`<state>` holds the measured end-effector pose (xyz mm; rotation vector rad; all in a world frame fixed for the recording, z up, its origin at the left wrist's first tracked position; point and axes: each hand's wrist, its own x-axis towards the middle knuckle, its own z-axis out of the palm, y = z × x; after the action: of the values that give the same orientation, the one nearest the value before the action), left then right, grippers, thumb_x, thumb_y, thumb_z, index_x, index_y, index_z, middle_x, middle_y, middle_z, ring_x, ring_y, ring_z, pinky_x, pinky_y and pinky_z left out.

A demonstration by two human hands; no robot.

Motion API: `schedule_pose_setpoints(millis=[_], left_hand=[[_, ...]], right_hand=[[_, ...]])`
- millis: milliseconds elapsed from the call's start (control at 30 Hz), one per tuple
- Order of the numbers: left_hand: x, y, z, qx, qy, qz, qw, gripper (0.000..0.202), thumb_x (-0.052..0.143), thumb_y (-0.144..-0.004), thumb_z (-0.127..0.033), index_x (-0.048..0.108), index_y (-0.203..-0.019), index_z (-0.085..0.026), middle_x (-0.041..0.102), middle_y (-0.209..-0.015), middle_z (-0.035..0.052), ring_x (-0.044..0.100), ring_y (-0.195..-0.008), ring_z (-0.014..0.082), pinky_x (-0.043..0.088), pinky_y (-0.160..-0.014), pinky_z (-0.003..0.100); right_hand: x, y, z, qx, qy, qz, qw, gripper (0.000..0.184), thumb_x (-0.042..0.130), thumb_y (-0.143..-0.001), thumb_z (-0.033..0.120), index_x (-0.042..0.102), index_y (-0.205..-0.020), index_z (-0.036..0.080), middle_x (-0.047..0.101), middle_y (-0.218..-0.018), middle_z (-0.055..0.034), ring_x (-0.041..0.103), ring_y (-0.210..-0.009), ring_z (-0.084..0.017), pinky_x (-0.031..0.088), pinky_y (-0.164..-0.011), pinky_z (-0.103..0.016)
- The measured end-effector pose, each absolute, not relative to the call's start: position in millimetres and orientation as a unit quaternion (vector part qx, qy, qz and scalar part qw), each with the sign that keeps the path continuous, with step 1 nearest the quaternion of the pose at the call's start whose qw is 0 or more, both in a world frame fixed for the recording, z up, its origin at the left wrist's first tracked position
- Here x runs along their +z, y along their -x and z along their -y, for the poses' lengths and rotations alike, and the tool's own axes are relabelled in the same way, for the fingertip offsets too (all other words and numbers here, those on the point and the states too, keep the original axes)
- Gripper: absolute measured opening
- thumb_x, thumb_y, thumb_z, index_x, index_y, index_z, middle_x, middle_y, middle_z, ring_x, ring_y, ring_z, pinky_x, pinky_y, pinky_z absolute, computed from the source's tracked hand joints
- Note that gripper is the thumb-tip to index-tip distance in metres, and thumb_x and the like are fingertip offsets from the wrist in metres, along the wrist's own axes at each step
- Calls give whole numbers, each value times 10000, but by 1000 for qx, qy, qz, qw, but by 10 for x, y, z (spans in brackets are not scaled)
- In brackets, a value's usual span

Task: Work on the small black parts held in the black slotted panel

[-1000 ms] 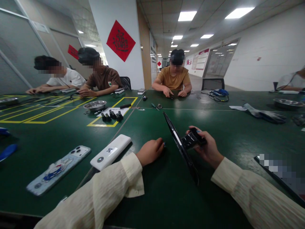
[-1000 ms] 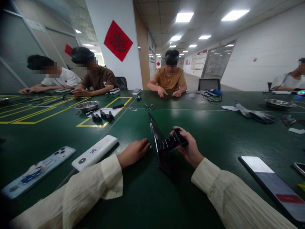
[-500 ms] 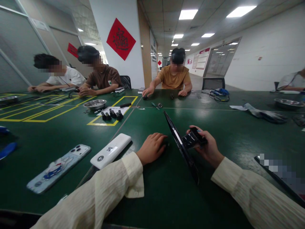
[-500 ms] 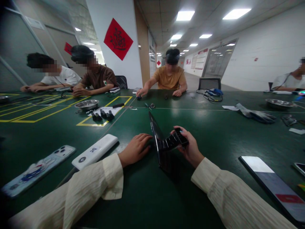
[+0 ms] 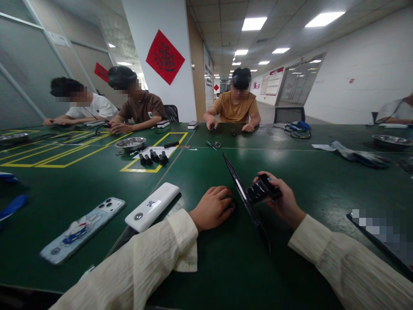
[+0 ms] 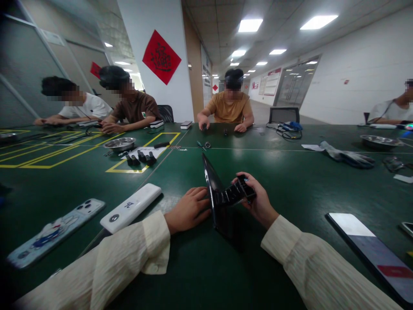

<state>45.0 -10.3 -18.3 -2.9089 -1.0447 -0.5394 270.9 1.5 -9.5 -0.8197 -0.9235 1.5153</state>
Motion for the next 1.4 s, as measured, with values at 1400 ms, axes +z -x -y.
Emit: schedule_pose_setpoints(millis=[1400], left_hand=[[-278, -564, 126, -236, 873, 418, -88, 278, 520, -819, -396, 606, -982, -186, 601, -959, 54, 552, -881, 201, 420, -786, 357]], right_hand=[[-105, -2714, -41, 635, 342, 410, 558, 288, 503, -680, 315, 533, -951, 223, 589, -815, -8, 439, -440, -75, 219, -268, -140]])
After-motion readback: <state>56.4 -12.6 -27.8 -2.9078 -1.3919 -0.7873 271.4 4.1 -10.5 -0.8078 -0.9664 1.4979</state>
